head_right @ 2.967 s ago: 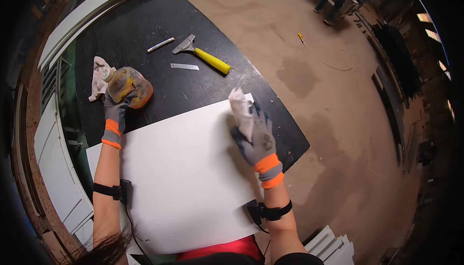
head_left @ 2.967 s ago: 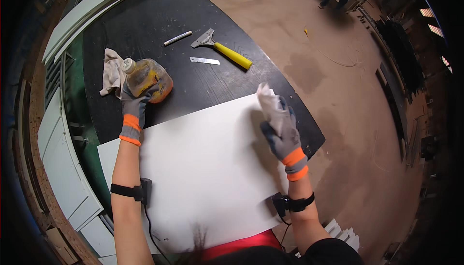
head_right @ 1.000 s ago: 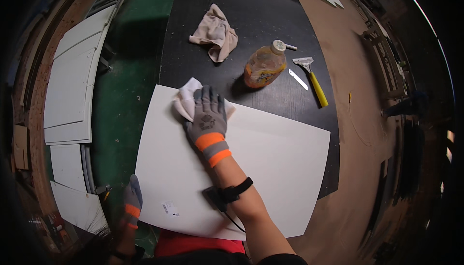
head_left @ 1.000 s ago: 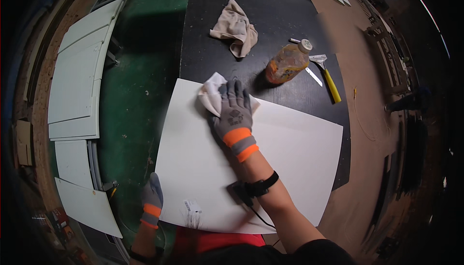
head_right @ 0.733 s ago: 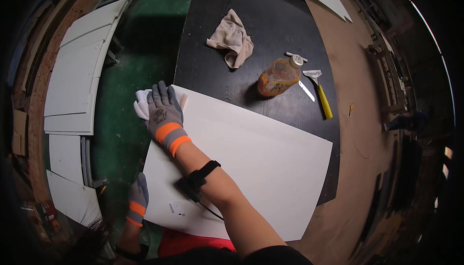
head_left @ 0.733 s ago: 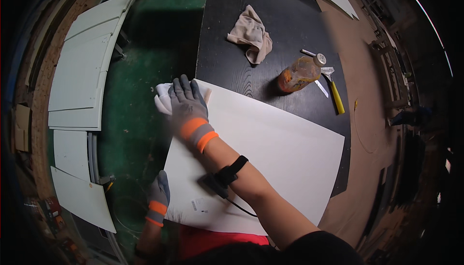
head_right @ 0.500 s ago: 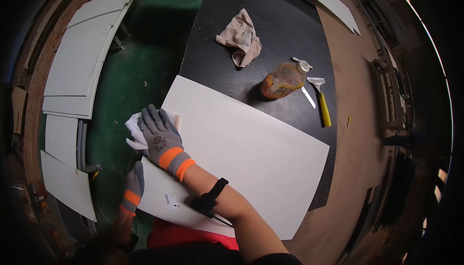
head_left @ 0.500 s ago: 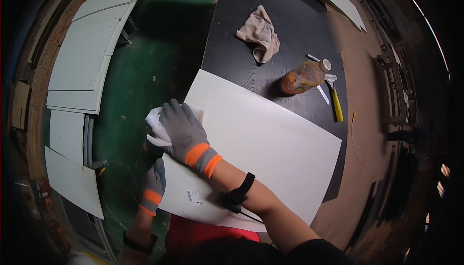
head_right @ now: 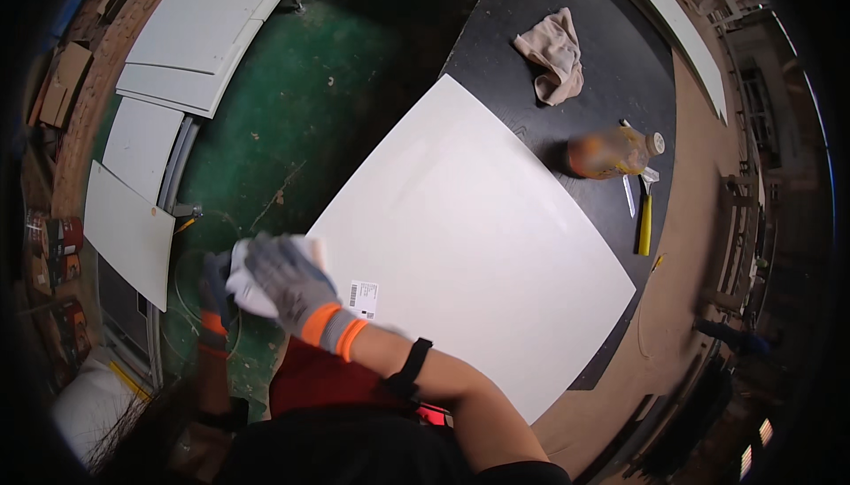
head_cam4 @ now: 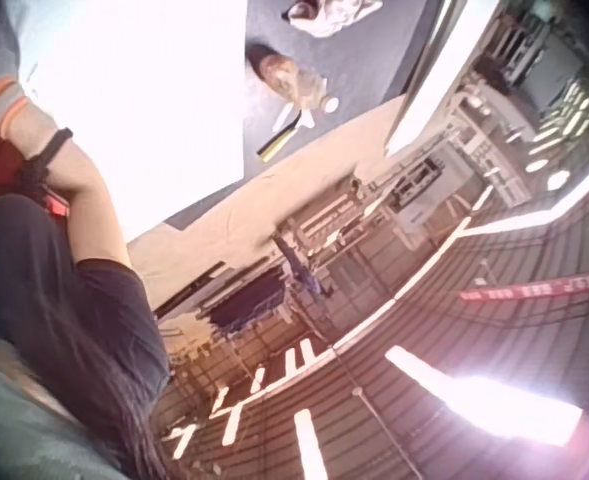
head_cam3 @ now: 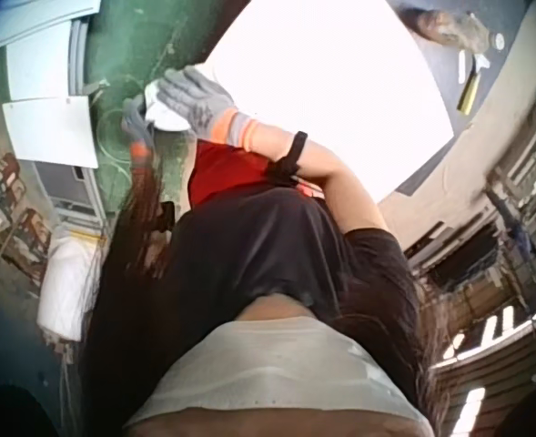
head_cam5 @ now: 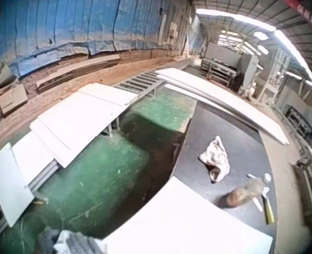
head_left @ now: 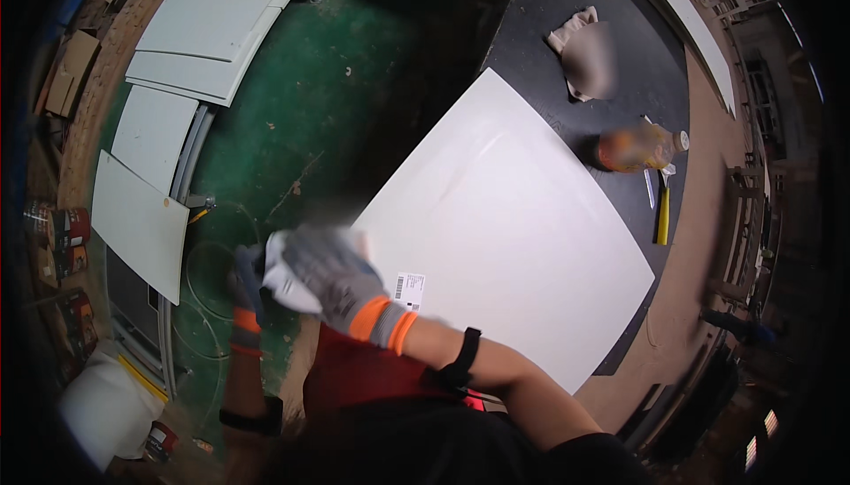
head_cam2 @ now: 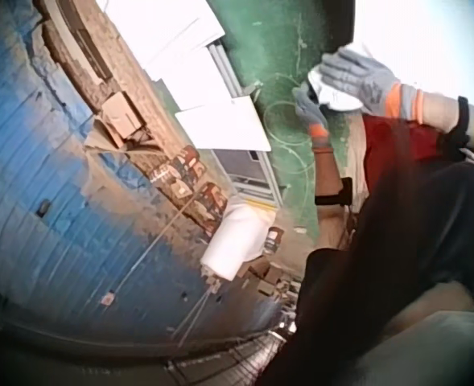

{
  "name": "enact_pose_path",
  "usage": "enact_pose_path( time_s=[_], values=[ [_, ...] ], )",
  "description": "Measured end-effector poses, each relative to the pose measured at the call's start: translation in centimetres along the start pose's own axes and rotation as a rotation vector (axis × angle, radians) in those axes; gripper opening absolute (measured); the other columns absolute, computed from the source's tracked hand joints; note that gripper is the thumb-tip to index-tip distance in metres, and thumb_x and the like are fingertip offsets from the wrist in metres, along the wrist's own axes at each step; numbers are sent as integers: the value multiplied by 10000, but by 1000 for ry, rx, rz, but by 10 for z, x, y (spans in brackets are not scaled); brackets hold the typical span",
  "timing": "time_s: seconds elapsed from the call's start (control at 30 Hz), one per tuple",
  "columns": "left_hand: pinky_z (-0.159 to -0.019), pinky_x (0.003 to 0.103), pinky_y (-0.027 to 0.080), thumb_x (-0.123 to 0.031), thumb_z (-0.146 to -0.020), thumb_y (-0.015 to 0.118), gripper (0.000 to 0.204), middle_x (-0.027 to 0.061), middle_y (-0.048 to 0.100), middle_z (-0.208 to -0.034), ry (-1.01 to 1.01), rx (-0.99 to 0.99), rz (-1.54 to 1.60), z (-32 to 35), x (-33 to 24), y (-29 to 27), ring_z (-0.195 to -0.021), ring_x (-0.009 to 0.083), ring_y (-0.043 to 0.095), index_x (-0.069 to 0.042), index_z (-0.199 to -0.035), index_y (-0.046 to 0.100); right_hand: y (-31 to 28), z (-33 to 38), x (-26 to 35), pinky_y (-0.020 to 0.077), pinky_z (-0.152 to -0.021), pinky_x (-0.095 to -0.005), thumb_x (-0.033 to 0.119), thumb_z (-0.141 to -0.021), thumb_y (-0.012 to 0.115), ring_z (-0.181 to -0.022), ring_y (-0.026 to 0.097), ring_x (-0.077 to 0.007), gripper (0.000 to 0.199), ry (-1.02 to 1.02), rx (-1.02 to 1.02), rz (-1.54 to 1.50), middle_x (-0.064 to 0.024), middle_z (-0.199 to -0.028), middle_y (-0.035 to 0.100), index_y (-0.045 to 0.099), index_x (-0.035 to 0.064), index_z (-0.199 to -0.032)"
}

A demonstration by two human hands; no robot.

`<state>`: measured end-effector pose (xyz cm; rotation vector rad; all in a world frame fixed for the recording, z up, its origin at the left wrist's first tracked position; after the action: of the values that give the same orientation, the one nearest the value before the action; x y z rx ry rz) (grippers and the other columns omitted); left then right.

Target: Scrape and wipe down white wooden panels to prepare or clean them in a manufacturing facility.

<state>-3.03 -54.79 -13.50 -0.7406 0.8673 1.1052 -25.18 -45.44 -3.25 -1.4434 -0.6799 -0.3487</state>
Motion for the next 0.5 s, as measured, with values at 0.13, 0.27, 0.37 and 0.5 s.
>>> enact_pose_path(
  time_s=[0.13, 0.27, 0.37, 0.5],
  values=[
    [-860, 340, 512, -433, -1019, 379, 559, 184, 660, -1060, -93, 156, 116, -14, -18, 6, -951, 241, 655, 60, -1197, 574, 26, 10, -2, 120, -1191, -455, 271, -807, 607, -1458, 159, -299, 711, -109, 46, 45, -137, -1539, 260, 349, 102, -1447],
    [-853, 359, 512, -421, -1016, 390, 538, 190, 659, -1027, 78, 298, 72, -27, -12, -19, -913, 272, 665, 58, -1193, 560, -65, -11, -96, 92, -1180, -463, 452, -824, 557, -1439, 186, -349, 718, 413, -255, 371, -175, -1516, 297, 393, 88, -1422],
    [-933, 402, 487, -327, -1034, 323, 480, 206, 583, -1148, 135, 365, -37, -20, -46, 10, -968, 292, 629, 92, -1193, 497, -116, 20, -200, 105, -1176, -458, 458, -867, 503, -1433, 195, -363, 711, 739, -550, 563, -192, -1508, 315, 374, 47, -1432],
    [-895, 389, 502, -446, -1018, 350, 589, 203, 644, -1054, -25, 292, -69, -21, -72, 23, -909, 296, 657, 84, -1201, 532, -102, 12, -186, 106, -1178, -446, 467, -880, 483, -1438, 187, -352, 737, 884, -642, 546, -183, -1512, 311, 347, -1, -1433]
  ],
)
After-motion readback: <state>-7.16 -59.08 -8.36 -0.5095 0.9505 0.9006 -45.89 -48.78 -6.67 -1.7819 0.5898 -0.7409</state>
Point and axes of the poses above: each hand's wrist, its own z-axis away from the middle knuckle, its own y-axis out of the palm, x = y × z, the point moved 2 cm from there along -z, towards the middle knuckle
